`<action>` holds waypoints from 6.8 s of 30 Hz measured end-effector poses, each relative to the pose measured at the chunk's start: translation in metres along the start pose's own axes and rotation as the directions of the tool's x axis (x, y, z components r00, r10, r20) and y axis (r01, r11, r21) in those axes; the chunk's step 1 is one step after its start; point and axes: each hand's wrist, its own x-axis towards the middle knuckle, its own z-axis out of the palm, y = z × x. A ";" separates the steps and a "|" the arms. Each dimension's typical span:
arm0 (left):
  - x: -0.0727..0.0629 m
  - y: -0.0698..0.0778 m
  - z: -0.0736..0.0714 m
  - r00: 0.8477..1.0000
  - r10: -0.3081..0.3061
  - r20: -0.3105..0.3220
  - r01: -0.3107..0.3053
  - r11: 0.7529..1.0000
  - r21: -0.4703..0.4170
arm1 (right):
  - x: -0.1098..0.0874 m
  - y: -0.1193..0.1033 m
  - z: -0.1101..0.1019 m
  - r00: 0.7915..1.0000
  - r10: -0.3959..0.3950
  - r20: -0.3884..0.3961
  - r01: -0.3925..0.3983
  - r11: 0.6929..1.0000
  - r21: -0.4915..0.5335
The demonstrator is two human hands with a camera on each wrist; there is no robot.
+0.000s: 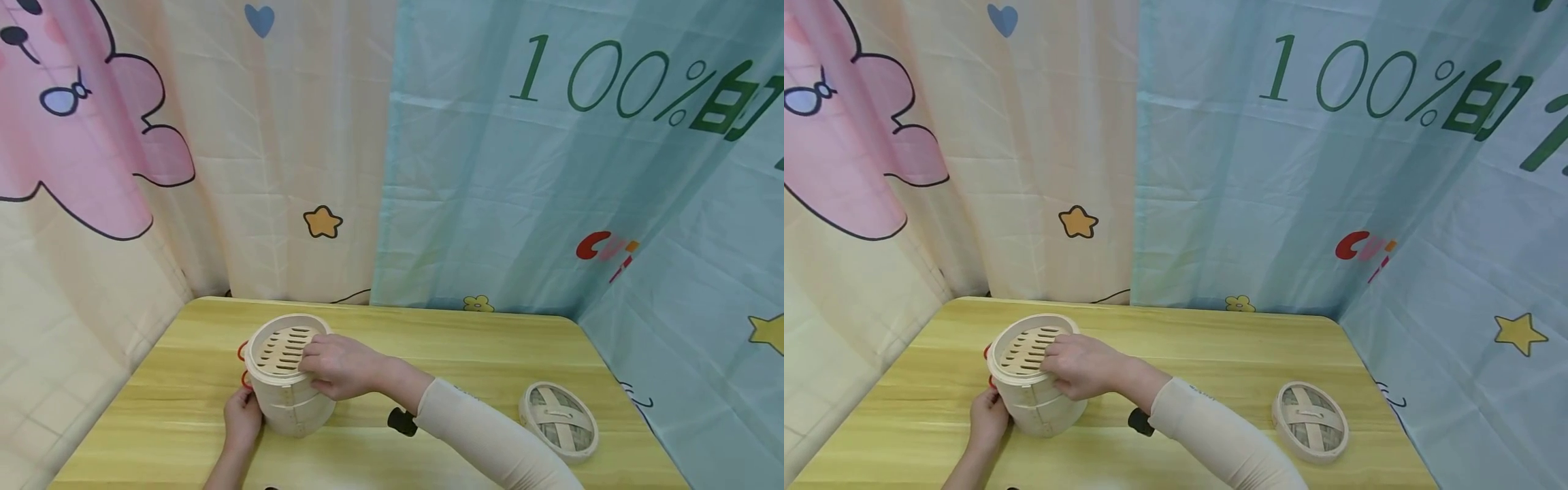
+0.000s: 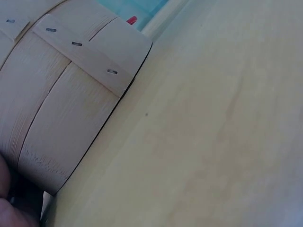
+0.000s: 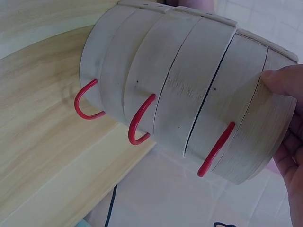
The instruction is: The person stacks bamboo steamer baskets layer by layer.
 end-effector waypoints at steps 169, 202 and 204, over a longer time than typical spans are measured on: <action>0.001 -0.002 -0.007 0.999 -0.004 0.036 0.001 0.998 0.066 | 0.073 0.004 -0.056 0.856 0.486 0.179 -0.485 0.873 -0.051; 0.000 0.000 -0.004 0.998 -0.032 0.052 0.029 0.998 0.054 | 0.070 0.001 -0.048 0.827 0.544 0.145 -0.551 0.834 0.012; 0.000 0.000 -0.004 0.998 -0.032 0.057 0.029 0.999 0.045 | 0.069 0.001 -0.048 0.822 0.552 0.143 -0.561 0.827 0.038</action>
